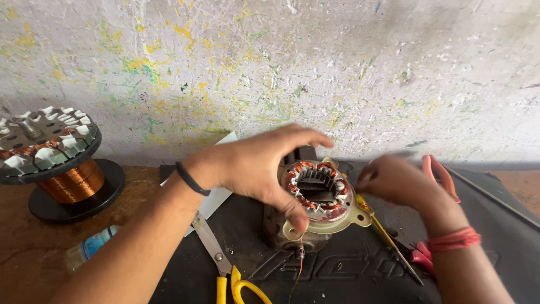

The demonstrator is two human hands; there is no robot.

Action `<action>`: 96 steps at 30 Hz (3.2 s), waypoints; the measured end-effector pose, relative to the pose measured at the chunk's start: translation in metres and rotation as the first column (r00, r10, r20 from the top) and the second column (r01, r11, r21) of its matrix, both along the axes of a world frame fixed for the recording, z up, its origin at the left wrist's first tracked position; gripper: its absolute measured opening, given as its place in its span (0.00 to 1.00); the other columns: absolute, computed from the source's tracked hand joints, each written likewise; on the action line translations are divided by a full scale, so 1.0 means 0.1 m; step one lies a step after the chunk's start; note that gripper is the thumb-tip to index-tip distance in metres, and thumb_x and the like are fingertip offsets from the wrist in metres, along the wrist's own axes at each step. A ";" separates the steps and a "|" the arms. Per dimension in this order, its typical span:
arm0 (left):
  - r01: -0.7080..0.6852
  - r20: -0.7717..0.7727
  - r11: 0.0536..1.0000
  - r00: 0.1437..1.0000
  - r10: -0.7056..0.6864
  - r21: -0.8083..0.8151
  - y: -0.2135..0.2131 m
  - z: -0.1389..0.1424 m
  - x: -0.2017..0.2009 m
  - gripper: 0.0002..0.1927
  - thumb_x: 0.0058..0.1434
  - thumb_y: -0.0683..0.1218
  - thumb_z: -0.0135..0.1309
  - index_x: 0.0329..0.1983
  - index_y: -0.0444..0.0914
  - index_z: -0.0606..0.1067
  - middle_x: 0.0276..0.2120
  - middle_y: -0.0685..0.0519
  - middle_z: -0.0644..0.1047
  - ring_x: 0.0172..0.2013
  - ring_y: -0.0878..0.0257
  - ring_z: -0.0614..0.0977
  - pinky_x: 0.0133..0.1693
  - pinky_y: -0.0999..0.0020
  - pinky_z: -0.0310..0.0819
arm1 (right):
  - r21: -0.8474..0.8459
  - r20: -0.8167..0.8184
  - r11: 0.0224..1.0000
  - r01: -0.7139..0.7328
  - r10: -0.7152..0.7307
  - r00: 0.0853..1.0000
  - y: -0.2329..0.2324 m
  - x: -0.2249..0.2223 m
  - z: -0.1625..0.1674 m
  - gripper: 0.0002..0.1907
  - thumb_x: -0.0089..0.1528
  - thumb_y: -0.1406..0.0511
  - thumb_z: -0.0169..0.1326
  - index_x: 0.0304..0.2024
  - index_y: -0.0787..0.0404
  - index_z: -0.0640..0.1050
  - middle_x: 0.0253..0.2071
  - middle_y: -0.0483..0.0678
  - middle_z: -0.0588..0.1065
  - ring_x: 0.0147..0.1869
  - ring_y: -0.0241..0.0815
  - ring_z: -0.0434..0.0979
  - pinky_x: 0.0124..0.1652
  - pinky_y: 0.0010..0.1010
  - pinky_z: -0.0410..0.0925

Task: The person winds copper wire around the slots of a motor stator, using a yellow-handled screwdriver to push the wire into place. They rotate the stator to access different slots and continue winding until the slots are filled.

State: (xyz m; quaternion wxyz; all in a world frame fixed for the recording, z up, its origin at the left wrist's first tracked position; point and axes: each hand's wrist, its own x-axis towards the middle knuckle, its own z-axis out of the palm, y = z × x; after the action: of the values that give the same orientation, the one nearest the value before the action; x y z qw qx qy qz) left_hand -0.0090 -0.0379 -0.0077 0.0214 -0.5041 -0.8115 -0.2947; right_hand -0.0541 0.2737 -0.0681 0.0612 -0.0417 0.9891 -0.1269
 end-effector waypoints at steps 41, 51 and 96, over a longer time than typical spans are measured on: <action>0.096 0.511 0.985 0.845 -0.158 0.144 0.08 -0.21 -0.02 0.55 0.34 0.56 0.76 0.66 0.37 0.66 0.54 0.50 0.80 0.56 0.62 0.81 0.58 0.67 0.76 | -0.779 -0.485 -0.157 -0.607 -0.462 0.743 -0.36 0.58 0.16 0.12 0.64 0.73 0.43 0.50 0.59 0.63 0.31 0.54 0.68 0.21 0.44 0.63 0.23 0.41 0.62; 0.104 0.503 0.982 0.847 -0.169 0.155 0.08 -0.22 -0.03 0.56 0.34 0.59 0.76 0.67 0.36 0.65 0.55 0.49 0.80 0.56 0.61 0.81 0.59 0.67 0.76 | -0.775 -0.463 -0.201 -0.599 -0.464 0.755 -0.39 0.55 0.18 0.13 0.64 0.73 0.42 0.51 0.59 0.62 0.29 0.55 0.67 0.24 0.46 0.61 0.24 0.42 0.61; 0.067 0.448 0.994 0.889 -0.096 0.081 0.03 -0.12 0.05 0.55 0.34 0.58 0.76 0.66 0.39 0.67 0.56 0.50 0.79 0.58 0.58 0.81 0.60 0.65 0.73 | -0.750 -0.658 0.056 -0.659 0.032 0.752 -0.78 1.07 0.48 0.28 0.72 0.65 0.49 0.70 0.60 0.53 0.44 0.68 0.75 0.35 0.53 0.80 0.33 0.40 0.75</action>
State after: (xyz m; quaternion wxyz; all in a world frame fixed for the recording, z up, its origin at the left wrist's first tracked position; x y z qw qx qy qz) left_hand -0.0043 -0.0354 -0.0195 -0.1639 -0.4547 -0.7627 -0.4297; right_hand 0.0525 0.1958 -0.0199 -0.1952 -0.3486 0.6001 -0.6930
